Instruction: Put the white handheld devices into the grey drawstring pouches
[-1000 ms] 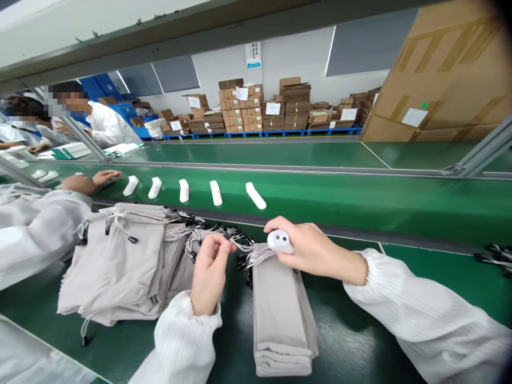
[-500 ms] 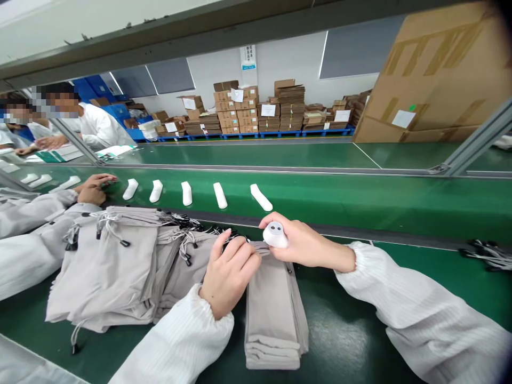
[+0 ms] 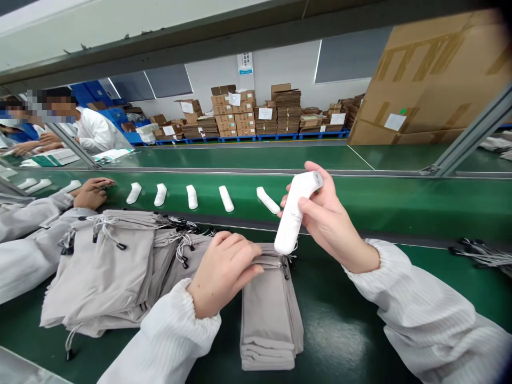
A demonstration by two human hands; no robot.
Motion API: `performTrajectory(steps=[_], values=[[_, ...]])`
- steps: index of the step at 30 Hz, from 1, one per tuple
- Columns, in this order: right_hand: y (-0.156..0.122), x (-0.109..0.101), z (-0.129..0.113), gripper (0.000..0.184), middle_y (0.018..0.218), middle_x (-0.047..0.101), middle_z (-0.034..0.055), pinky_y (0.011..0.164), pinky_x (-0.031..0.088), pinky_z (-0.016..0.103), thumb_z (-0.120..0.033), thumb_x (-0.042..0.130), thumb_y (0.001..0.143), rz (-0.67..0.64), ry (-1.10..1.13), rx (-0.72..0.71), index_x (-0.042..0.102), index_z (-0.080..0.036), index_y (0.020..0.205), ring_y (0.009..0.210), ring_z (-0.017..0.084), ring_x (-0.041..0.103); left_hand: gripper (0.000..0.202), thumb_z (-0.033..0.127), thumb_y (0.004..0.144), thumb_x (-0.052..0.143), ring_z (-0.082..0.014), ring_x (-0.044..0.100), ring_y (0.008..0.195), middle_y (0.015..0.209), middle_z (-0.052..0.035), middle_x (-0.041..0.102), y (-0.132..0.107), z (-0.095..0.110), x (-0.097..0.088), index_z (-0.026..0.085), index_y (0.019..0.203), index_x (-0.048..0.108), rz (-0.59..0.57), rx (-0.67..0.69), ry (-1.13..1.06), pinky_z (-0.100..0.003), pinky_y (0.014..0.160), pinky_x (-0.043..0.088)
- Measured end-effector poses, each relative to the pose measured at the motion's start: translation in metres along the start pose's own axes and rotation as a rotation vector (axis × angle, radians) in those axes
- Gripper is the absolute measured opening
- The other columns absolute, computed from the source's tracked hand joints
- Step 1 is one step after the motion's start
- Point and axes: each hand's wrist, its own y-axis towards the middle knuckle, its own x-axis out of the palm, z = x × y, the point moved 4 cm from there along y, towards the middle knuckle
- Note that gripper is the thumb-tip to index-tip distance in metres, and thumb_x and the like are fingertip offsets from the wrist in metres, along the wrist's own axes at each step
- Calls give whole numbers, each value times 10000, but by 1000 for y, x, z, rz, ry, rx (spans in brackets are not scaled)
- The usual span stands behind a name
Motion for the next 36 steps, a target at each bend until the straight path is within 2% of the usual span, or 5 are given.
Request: performTrajectory(steps=[6,9,14,30,36], values=[[2,-1,9,631,1254,506,32,880,613,432,-337,544,928,-31,33,-5,190,-424,1444,991,188,637,134,90,904,598,-190,617,984,992,-16,699,-13,2,7,213,852,600,82,128,239,-457,1083,372],[3,-1,11,603,1265,501,32,901,608,448,-328,526,940,-35,18,11,200,-422,1437,1002,187,633,225,8,896,530,-170,618,944,949,-15,691,-15,3,10,209,834,611,116,167,315,-425,1054,408],[2,-1,10,568,1253,492,35,891,615,447,-335,535,942,-42,11,-4,239,-419,1420,1013,193,630,159,64,900,576,-174,603,840,845,-9,670,-11,0,14,210,863,628,121,111,414,-378,897,428],[3,1,9,550,1224,483,40,888,612,439,-340,576,923,-44,22,10,272,-390,1378,985,190,627,155,57,908,587,-190,606,895,847,-5,695,-17,-1,28,200,859,624,231,-83,425,-392,895,371],[4,0,14,544,1243,466,42,883,612,455,-334,605,919,-37,76,-9,302,-397,1367,973,191,626,165,44,924,565,-192,606,925,869,4,717,-20,1,29,193,868,607,243,-49,362,-381,906,357]])
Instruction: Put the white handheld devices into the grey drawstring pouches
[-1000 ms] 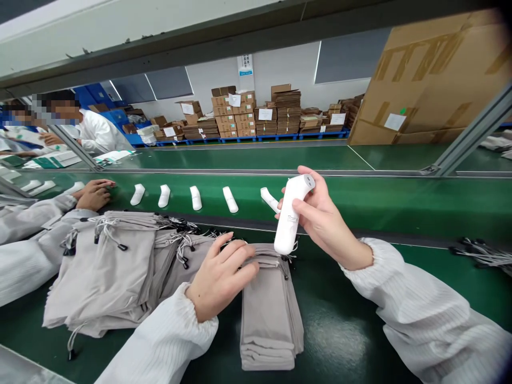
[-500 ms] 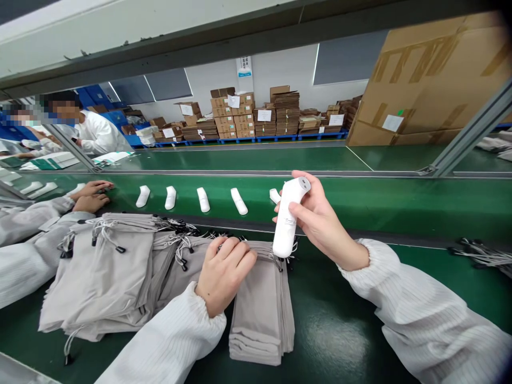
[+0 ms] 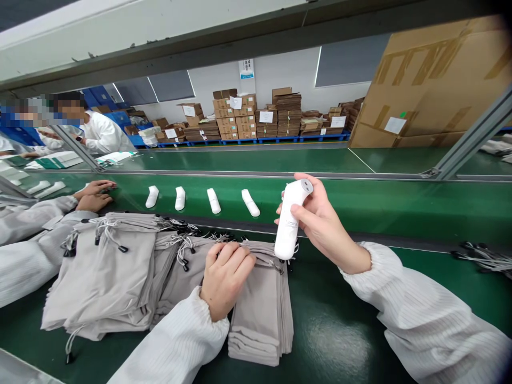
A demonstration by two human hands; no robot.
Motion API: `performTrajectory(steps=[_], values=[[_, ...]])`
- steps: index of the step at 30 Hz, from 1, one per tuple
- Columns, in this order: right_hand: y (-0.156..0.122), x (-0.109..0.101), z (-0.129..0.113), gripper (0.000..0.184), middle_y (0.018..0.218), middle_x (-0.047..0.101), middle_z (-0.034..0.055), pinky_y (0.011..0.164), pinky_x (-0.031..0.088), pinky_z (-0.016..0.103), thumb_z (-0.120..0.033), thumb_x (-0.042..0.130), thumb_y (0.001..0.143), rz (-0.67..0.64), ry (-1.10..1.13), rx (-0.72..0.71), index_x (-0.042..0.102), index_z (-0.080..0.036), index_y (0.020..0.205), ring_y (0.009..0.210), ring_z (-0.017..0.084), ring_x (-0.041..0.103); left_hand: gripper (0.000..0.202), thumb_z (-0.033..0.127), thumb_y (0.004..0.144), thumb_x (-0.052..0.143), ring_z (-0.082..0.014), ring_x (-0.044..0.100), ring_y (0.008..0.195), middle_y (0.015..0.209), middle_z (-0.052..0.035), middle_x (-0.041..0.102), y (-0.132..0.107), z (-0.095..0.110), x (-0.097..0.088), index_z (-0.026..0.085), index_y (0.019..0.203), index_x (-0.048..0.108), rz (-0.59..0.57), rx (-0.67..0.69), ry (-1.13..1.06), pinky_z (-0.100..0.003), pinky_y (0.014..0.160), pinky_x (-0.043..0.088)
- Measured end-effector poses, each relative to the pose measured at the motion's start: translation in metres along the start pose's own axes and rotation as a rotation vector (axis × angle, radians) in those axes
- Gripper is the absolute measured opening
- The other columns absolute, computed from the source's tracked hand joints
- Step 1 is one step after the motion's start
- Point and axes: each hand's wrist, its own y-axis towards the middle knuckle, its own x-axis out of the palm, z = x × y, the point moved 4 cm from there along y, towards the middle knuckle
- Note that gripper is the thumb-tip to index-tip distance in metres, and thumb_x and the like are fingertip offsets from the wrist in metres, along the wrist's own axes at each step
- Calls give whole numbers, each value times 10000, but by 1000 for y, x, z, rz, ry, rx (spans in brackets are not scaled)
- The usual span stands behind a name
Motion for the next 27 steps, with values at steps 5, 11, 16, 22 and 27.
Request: performTrajectory(steps=[5,11,16,22,27], values=[[-4,4,-5,545,1213,479,33,859,625,466,-342,653,900,18,76,-28,336,-400,1340,963,198,624,188,40,949,497,-189,594,1025,1019,18,735,9,-4,-8,206,930,582,-59,-22,-283,-378,935,329],[-12,9,-18,521,1196,478,19,817,636,442,-359,646,905,110,57,-77,320,-428,1305,982,206,627,189,77,968,465,-122,489,701,754,38,577,23,-3,-13,196,824,495,-179,-229,-689,-310,724,348],[-15,14,-18,502,1197,479,3,800,629,395,-328,668,906,130,67,-179,312,-415,1249,1002,190,639,143,104,912,621,-109,503,716,794,20,535,31,5,-16,203,813,591,-108,-363,-1011,-249,627,372],[-19,23,-11,298,1311,511,45,865,579,377,-375,546,1003,-91,-66,-156,430,-343,1277,1080,198,641,129,154,827,740,-137,526,890,979,-19,516,39,3,-16,204,747,652,44,-589,-1105,-238,705,420],[-21,31,-7,342,1182,634,68,1032,447,392,-425,398,1058,-384,-343,-66,671,-239,1148,1158,207,572,101,182,838,722,-135,519,928,958,-10,522,47,-6,-16,211,774,650,287,-791,-1103,-220,754,425]])
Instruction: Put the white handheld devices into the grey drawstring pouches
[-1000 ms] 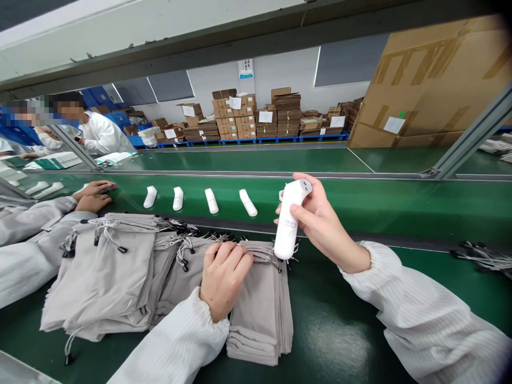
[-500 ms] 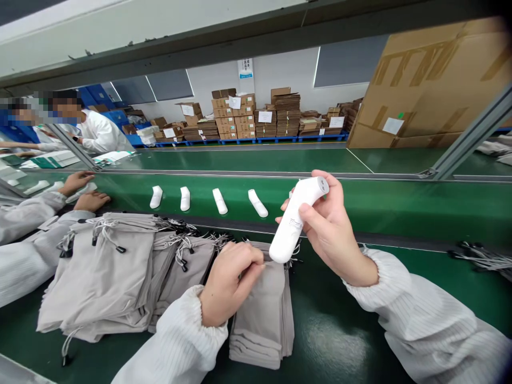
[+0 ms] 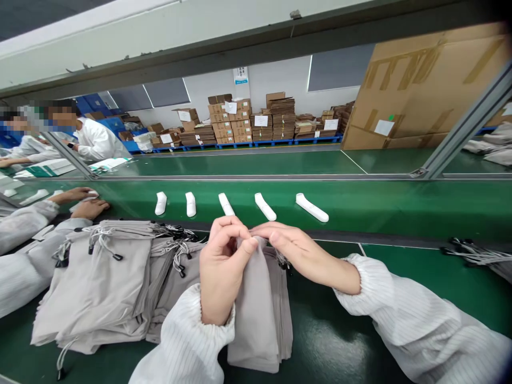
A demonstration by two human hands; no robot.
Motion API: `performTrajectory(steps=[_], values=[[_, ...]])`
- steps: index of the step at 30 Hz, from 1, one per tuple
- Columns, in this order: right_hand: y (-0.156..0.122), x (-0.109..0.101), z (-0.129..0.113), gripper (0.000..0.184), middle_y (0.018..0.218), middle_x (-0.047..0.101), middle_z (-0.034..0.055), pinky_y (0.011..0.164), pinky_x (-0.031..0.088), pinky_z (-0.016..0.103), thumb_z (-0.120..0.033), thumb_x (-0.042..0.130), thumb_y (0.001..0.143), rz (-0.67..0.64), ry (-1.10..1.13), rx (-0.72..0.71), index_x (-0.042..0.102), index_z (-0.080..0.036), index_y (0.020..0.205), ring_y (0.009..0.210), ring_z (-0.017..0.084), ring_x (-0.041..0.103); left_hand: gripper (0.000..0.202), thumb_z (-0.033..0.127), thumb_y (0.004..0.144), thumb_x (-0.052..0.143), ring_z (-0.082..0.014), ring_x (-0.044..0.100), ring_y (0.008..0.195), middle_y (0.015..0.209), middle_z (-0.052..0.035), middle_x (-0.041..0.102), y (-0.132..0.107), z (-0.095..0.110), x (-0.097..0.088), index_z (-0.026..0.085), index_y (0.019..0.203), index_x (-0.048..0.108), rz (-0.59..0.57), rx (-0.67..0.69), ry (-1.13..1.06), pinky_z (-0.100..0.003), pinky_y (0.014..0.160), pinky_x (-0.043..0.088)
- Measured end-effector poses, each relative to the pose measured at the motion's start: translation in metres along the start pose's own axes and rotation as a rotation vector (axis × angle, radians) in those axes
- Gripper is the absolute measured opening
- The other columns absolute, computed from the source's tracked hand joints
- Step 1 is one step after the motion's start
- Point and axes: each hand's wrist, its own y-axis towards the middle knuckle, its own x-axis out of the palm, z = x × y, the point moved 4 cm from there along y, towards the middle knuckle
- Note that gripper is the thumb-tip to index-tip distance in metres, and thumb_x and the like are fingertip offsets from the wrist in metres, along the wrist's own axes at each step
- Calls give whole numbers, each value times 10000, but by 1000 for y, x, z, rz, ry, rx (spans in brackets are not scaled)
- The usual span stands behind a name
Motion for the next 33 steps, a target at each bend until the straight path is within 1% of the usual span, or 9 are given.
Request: performTrajectory(steps=[2,5,10,13,17,22,26,29,33], values=[[0,-4,2,238,923,626,25,782,510,301,-384,506,1016,-33,89,103,653,-235,1128,842,149,601,109,205,822,739,-111,508,815,905,-1,520,5,-5,-4,202,772,642,42,-70,-72,-203,675,418],[-2,-21,-3,69,593,319,-95,460,299,188,-269,579,955,36,446,241,564,-243,1017,450,62,280,172,257,777,783,-63,404,593,787,19,499,13,-17,-18,188,769,625,140,-191,-221,-180,490,322],[-6,-72,-20,144,582,182,-113,420,252,172,-108,534,877,443,772,162,465,-234,886,433,64,65,237,292,832,730,-53,358,525,795,31,482,15,-31,-29,244,1043,633,58,-181,-212,-178,449,302],[-8,-116,-16,175,564,244,-111,580,465,207,-59,505,823,770,561,-89,477,-228,856,417,69,206,251,182,833,708,-94,505,682,989,-16,551,5,-34,-22,252,1061,633,-167,72,174,-234,601,441],[-12,-166,11,117,573,365,-75,709,515,321,-146,452,875,1088,-176,-308,502,-249,850,516,138,524,106,120,876,650,-177,578,867,922,-31,614,-12,-42,-18,211,930,640,-364,463,662,-311,748,450],[-3,-189,94,364,855,678,83,834,477,416,-196,484,901,762,-939,282,507,-170,1263,853,269,668,142,78,895,599,-203,589,872,857,-29,681,-19,-41,-22,214,887,638,-300,761,962,-341,780,412],[-15,-188,157,369,902,683,203,847,451,487,-178,584,855,511,-1021,668,549,-79,1209,891,329,664,196,46,879,578,-212,611,894,835,-25,700,-18,-39,-17,229,839,635,-286,847,1047,-355,842,403],[-27,-184,179,174,827,658,197,802,454,495,-144,537,887,512,-1004,734,594,-107,1048,849,328,664,224,39,885,554,-208,633,923,871,-10,728,-15,-37,-16,245,862,638,-326,817,1005,-363,873,387],[-26,-180,183,325,1087,605,282,870,453,524,-55,480,846,519,-1019,700,561,-54,1161,1056,386,616,223,24,895,516,-181,640,923,941,10,741,-12,-24,-18,234,912,590,-437,703,783,-356,846,373]])
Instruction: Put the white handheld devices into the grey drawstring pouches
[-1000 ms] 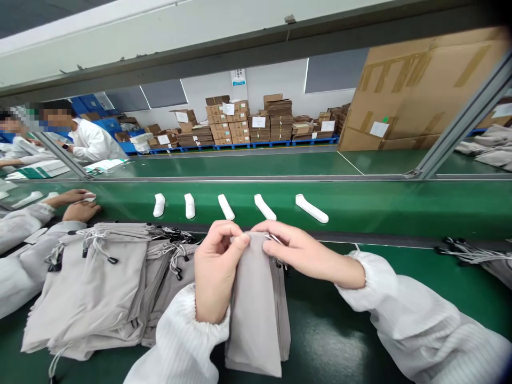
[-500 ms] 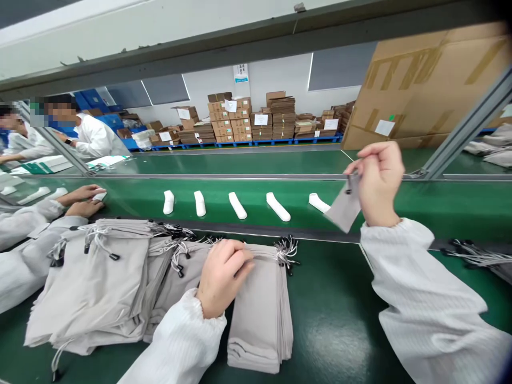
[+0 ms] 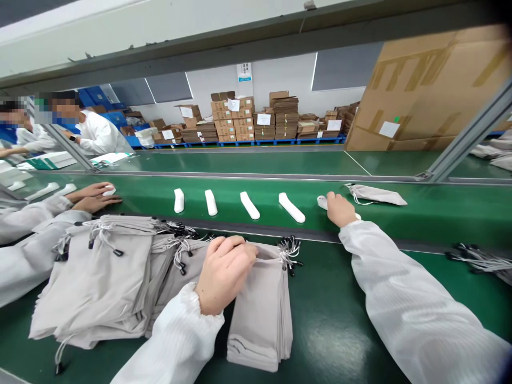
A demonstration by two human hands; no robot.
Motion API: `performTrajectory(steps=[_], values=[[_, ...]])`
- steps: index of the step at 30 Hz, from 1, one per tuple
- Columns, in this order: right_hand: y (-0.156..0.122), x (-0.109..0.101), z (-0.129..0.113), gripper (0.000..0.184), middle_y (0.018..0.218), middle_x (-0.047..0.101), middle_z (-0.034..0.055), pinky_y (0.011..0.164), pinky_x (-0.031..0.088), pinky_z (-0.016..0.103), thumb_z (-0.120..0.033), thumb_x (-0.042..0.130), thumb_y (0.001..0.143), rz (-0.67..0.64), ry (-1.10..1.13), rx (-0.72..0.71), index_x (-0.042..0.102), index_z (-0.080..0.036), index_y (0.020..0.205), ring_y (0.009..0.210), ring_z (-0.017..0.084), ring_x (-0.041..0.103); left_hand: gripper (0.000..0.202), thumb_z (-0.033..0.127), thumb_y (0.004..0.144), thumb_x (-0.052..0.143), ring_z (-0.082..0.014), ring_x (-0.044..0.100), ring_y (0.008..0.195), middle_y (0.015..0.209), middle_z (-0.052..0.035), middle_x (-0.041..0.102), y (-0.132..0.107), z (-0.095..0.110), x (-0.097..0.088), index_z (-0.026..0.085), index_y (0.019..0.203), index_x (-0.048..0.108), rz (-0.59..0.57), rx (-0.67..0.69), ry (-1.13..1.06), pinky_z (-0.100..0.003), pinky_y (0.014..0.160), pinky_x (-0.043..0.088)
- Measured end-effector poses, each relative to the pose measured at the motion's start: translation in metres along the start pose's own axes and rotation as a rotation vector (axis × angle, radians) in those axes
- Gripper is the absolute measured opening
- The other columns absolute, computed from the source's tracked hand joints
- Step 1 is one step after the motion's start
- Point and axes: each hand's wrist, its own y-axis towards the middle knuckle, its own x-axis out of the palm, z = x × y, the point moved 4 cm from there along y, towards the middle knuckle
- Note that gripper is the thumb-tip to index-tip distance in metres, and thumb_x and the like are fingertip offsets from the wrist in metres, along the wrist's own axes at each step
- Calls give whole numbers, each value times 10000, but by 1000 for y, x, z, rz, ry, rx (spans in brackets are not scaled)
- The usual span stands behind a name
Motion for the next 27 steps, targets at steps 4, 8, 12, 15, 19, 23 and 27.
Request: performTrajectory(steps=[4,8,12,15,19,23,27], values=[[-1,-21,-37,658,1377,454,235,960,480,444,-92,473,849,61,193,-103,277,-117,1477,1213,314,551,168,72,941,481,-137,563,749,802,9,624,9,3,-11,210,853,521,-47,-194,-386,-309,730,397],[-36,-61,-105,641,1352,472,104,843,576,408,-273,436,940,-48,957,-220,101,-318,1484,1035,218,653,176,104,898,589,-132,518,708,759,6,546,16,4,-8,196,758,538,-39,-393,-658,-264,639,395],[-99,-88,-162,562,1259,516,19,832,594,413,-369,531,954,-211,1358,-340,209,-435,1410,979,194,680,167,135,832,695,-145,516,718,769,-8,555,22,5,-3,188,715,589,6,-505,-774,-272,641,393],[-131,-89,-182,437,1255,549,33,898,561,399,-419,534,980,-344,1356,-459,353,-391,1377,1062,201,651,150,164,800,743,-158,539,789,824,-22,556,29,6,-6,189,714,623,155,-530,-815,-282,700,425],[-145,-75,-192,276,1106,620,52,930,488,368,-427,476,1015,-662,1058,-619,634,-254,1161,1052,201,592,147,184,778,757,-180,544,942,979,-48,553,34,-1,-16,192,706,629,404,-626,-758,-262,721,443],[-137,-81,-183,135,655,427,-56,515,356,217,-267,545,951,-829,1259,-422,611,-239,1065,527,90,381,191,212,761,772,-108,512,729,878,-16,530,32,-17,-18,178,725,588,398,-809,-932,-202,558,388],[-120,-117,-162,152,587,151,-102,421,156,198,-136,562,855,-623,1626,-190,464,-252,858,449,70,52,229,258,789,755,-26,293,476,773,44,448,27,-26,-19,198,842,541,451,-883,-1088,-181,414,229]])
